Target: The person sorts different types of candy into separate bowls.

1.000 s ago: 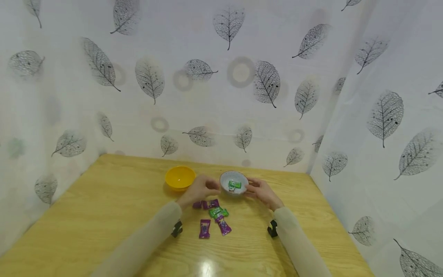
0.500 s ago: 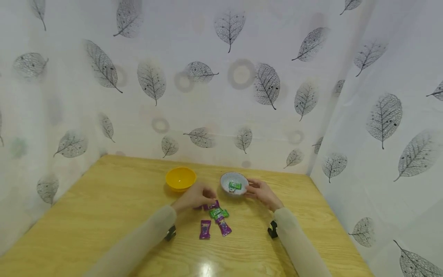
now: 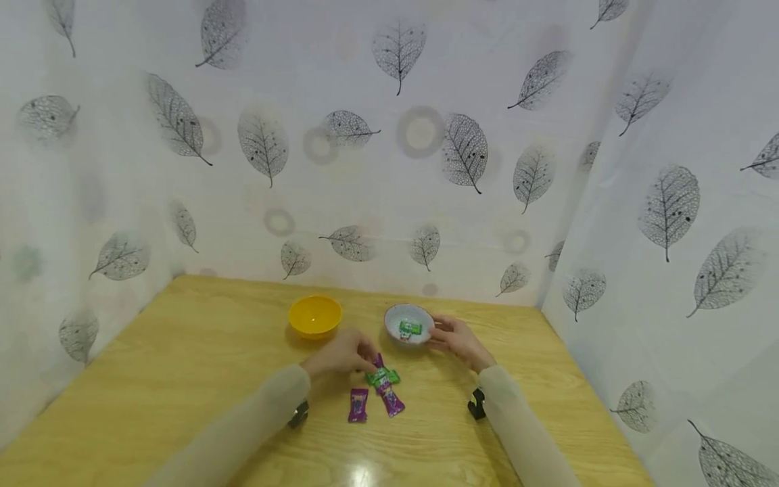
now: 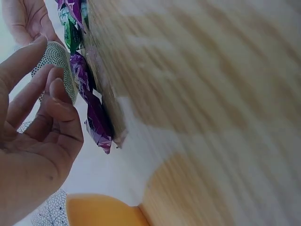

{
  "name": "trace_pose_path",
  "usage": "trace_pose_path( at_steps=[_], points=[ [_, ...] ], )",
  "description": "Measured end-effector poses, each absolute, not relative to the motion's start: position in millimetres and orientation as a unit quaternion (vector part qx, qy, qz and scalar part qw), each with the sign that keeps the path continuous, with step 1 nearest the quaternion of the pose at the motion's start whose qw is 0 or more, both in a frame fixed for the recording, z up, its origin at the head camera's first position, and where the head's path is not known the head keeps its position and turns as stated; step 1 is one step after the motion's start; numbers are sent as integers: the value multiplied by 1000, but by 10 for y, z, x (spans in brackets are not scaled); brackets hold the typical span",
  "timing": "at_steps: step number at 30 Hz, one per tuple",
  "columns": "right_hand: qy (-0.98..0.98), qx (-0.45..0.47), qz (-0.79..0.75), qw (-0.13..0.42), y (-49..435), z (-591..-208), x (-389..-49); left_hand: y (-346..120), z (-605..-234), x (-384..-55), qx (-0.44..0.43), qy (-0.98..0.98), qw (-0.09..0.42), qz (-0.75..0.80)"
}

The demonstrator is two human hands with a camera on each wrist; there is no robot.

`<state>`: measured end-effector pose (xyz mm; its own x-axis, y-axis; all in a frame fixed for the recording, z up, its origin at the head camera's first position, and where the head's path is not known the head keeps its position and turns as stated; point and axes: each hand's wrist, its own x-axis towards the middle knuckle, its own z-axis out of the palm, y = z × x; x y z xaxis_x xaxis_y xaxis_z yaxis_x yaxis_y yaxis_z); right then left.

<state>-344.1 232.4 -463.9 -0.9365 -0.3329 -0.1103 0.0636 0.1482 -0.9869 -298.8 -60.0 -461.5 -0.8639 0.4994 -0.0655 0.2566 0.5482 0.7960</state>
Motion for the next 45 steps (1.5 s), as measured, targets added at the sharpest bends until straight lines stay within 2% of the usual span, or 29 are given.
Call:
trace_pose_path(
  at_steps=[36,45],
  points=[
    [753,-111,-627,164,2342,-4642,-3443,-518,-4618,-3054,258,889,159,343],
    [758,-114,-621,165,2329,-4615,-3412,-496,-4627,-3064,240,898,159,332]
  ],
)
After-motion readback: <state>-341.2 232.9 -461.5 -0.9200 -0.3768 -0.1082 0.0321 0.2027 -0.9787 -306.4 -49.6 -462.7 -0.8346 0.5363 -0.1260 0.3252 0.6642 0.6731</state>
